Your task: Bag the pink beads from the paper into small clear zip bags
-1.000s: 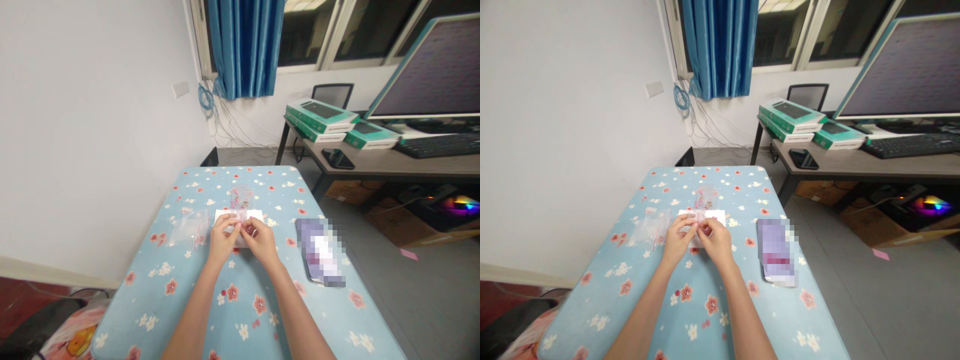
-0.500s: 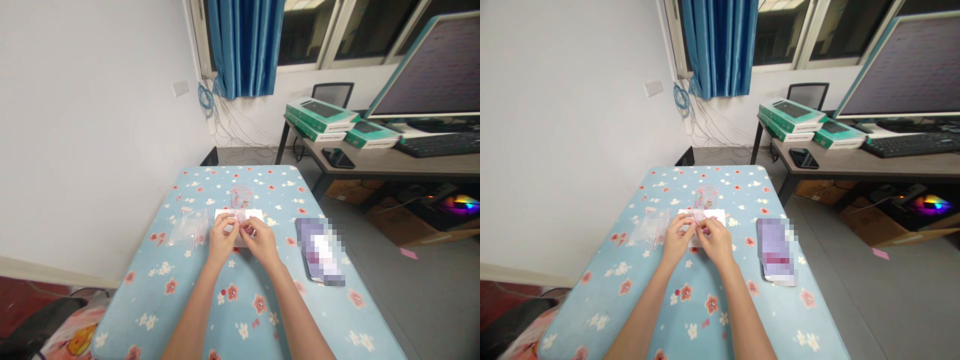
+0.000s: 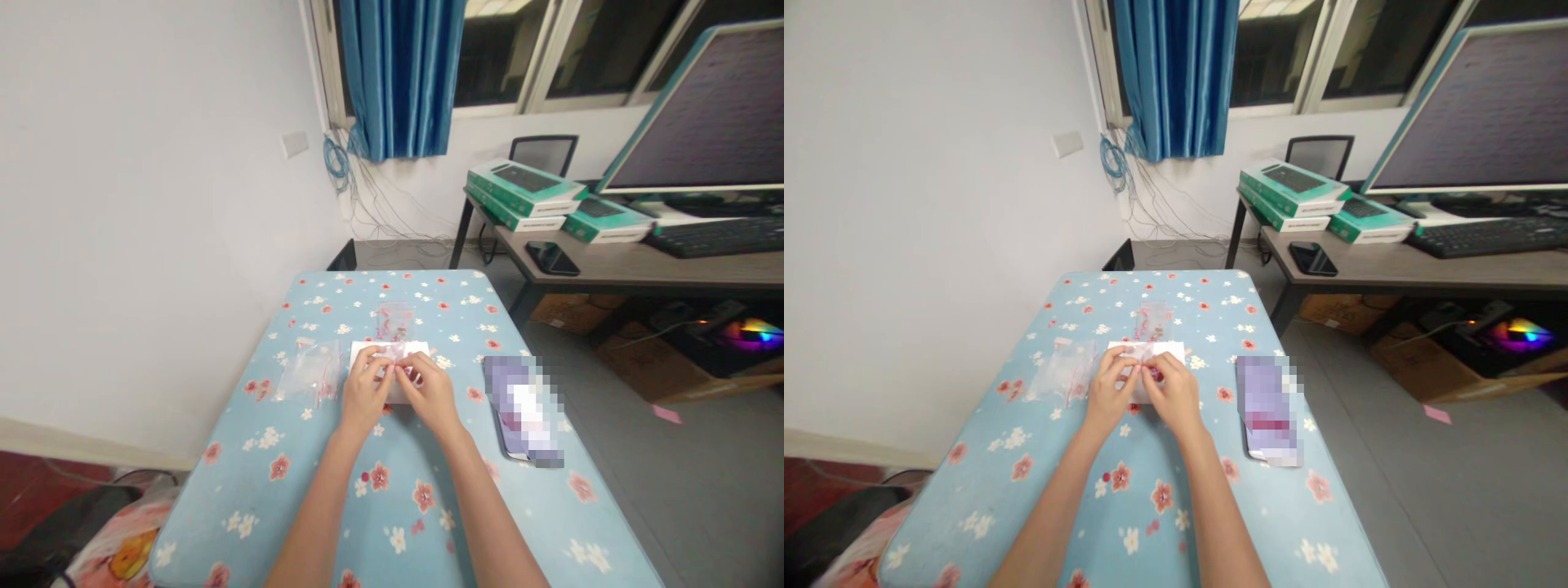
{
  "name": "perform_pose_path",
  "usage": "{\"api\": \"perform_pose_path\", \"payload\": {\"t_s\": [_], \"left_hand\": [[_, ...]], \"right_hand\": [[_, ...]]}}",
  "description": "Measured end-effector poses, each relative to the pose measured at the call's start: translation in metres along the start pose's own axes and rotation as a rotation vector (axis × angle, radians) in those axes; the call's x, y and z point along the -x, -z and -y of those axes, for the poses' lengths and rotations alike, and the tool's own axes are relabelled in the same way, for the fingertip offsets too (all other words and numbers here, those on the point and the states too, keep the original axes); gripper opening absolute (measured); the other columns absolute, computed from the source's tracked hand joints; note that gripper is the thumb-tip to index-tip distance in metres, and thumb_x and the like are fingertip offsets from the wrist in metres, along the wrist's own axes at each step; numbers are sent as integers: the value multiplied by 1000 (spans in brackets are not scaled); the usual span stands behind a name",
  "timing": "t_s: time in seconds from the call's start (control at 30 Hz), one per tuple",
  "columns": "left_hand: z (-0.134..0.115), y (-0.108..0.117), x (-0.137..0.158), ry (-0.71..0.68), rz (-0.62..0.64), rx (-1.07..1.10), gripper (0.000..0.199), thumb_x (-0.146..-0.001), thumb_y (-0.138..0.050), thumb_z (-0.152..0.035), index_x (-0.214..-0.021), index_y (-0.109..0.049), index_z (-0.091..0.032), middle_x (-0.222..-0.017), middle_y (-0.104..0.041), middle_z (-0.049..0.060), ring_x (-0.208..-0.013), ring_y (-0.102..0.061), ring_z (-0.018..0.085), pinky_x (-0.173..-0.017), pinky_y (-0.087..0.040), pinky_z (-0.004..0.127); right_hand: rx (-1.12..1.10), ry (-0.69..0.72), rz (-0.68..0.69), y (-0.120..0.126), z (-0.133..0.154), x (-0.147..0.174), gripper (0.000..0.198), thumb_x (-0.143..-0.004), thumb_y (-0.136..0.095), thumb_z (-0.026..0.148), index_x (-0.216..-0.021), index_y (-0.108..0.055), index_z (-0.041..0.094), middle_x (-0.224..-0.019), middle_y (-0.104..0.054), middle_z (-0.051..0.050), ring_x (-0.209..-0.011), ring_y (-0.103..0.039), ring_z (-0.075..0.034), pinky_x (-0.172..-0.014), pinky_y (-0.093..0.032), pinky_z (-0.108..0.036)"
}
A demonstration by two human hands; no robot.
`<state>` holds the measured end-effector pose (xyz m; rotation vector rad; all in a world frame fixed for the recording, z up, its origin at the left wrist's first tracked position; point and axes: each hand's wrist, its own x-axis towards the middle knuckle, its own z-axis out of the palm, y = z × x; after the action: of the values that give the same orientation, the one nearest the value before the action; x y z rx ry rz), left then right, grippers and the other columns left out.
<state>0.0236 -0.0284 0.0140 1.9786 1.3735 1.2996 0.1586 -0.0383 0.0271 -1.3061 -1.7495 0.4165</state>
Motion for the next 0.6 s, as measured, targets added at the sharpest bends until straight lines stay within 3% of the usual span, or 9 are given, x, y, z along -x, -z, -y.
{"api": "perform_pose_path", "payload": {"t_s": [0.3,0.6], "left_hand": [[0,-2,1,-87,-12,-144,13,-87,-48,-23,-89,-60,-19,-112,-50,7,-93,-59,16,-79,-52,30],[6,-1,1,-74,-30,-104,16,-88,-49,-25,-91,-63,-19,-112,-51,7,-93,-58,16,-81,-52,30]], "right_hand": [[49,-19,-18,-4,-1,1,12,-84,-51,23,-73,-54,19,-73,-55,0,-66,-52,-12,-61,-38,-22],[-37,-43,12,1,-2,0,15,-86,-50,28,-85,-62,20,-81,-61,-1,-68,-56,-13,-63,-41,-23]]}}
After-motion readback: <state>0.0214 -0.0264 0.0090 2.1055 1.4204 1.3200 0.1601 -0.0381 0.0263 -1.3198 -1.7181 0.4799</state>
